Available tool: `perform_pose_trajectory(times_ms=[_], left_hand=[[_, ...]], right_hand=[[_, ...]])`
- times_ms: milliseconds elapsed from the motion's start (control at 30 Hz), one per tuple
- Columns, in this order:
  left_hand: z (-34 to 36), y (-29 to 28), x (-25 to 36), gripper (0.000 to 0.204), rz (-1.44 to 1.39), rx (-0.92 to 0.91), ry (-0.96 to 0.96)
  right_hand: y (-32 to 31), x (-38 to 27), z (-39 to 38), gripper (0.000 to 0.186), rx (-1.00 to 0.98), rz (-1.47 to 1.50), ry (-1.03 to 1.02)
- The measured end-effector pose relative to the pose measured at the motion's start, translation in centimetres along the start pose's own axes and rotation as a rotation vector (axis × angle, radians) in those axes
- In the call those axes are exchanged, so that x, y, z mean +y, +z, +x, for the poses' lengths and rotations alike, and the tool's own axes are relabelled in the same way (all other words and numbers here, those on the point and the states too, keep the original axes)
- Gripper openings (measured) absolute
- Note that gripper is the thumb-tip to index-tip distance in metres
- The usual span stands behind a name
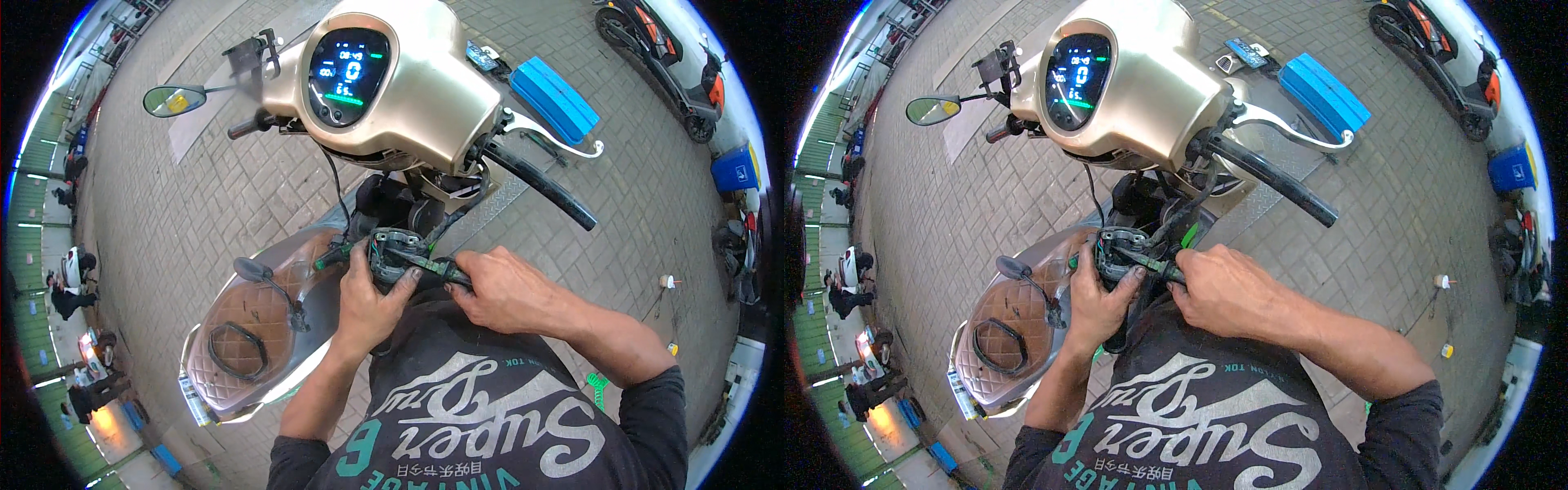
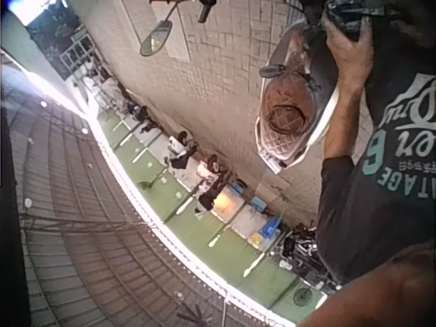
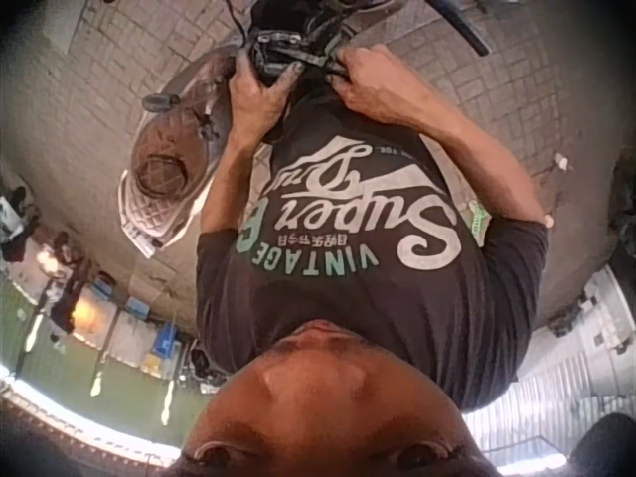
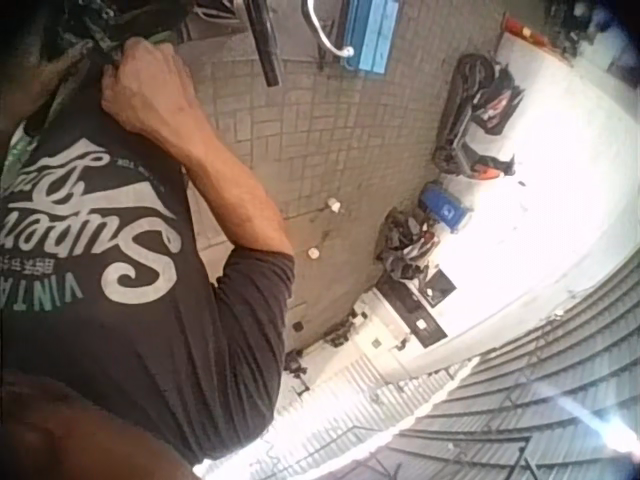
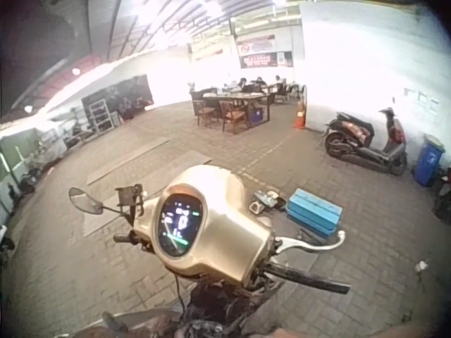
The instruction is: The person disassembles a scooter's handlebar using a screwdriver and pliers. They remove screws from the housing, detach a side mirror, and use pliers to grip and pull components inside the handlebar mechanism.
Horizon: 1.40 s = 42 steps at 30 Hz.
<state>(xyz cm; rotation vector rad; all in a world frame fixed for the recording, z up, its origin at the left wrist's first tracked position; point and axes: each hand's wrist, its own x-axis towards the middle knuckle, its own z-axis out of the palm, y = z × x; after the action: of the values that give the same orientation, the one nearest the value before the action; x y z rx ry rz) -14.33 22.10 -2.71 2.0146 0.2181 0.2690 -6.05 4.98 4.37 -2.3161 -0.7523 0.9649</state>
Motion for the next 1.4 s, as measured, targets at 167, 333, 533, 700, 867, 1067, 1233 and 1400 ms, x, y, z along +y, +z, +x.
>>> perform_pose_trajectory(times_ms=[167, 333, 533, 700, 867, 1067, 1233, 1400], left_hand=[[0.6, -1.1, 0.2, 0.05, -0.099, -0.183, -0.266], [1.1, -1.5, 0.5, 0.045, -0.577, -0.191, -0.404], [1.5, -1.5, -2.9, 0.05, -1.303, -0.266, -0.659], [2.7, -0.7, -1.4, 0.055, -1.584, -0.466, -0.597], [2.9, -0.6, -0.7, 0.063, -1.614, -0.478, -0.52], [2.9, -1.0, -0.5, 0.06, -1.434, -0.445, -0.491], [3.1, -1.1, -0.6, 0.054, -1.471, -0.371, -0.536], [2.8, -1.0, -1.2, 0.054, -1.456, -0.351, -0.591]], right_hand=[[-0.6, 0.0, 0.0, 0.025, -0.03, 0.006, 0.001], [-1.0, 0.1, 0.2, 0.024, 0.003, 0.034, 0.014], [-0.3, 0.7, -0.6, 0.024, 0.034, 0.067, -0.039], [-0.2, 0.4, -0.8, 0.024, 0.001, 0.125, -0.006], [-0.3, 0.5, -1.1, 0.016, 0.089, 0.068, -0.08], [-1.1, -0.2, -0.8, 0.023, 0.006, 0.056, -0.028], [-0.9, -0.3, -0.4, 0.016, 0.054, 0.025, -0.07], [-1.5, -0.9, -0.3, 0.017, 0.008, 0.019, -0.031]])
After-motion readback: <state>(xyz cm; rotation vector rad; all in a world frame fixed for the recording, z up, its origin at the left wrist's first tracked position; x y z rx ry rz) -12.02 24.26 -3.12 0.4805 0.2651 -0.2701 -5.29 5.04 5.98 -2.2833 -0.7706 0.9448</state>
